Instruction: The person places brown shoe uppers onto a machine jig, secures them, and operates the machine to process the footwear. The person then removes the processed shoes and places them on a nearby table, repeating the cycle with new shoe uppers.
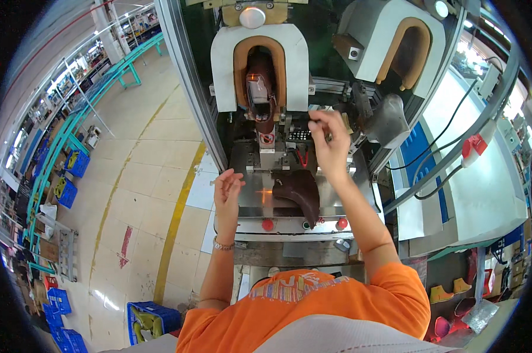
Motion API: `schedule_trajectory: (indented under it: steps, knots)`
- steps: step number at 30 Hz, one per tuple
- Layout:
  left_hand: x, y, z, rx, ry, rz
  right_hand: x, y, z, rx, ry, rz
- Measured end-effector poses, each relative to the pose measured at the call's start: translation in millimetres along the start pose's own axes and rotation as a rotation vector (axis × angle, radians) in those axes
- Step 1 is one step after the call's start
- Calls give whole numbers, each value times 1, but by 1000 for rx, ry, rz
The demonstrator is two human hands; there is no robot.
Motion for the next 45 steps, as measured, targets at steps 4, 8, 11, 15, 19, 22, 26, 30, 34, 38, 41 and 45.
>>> schedule_trajectory:
  steps: [4,8,11,15,19,22,26,30,34,38,41,45]
  knots:
    - [-2,-13,-2,-10,-42,39,24,-48,-36,-188,-48,29]
    - [-1,-14,-6,7,-51,88,56,-69,-51,-296,-124,101]
    - [2,-12,-8,15,-75,101,72,-77,-56,-366,-136,197]
    - [6,-12,-8,14,-98,118,82,-97,-56,-530,-64,390]
    - [13,-5,-5,43,-110,92,83,-105,-63,-663,-28,456]
    - [10,-2,-8,105,-124,67,87,-112,-69,-690,-49,434]
    - [15,4,-19,109,-133,96,94,-95,-75,-779,-68,571]
    - [-2,26,-26,249,7,-175,85,-84,-65,-772,27,488]
    - [-20,49,-47,339,79,-244,60,-134,-65,-800,273,331]
    - [-3,83,-60,255,49,-49,31,-188,-99,-761,200,474]
    - [39,81,-51,-26,-321,368,-9,-199,-88,-695,49,187]
    - [102,71,15,-459,-752,848,-77,-149,-73,-358,26,137]
Point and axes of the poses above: each hand's wrist, its own z-axis away from the middle knuckle, its own x-axis out of the palm, y = z × x, the point moved 10 cm from there along -z, towards the middle knuckle, and after that the axes turned 2 degrees about x, right-handed, at the moved point
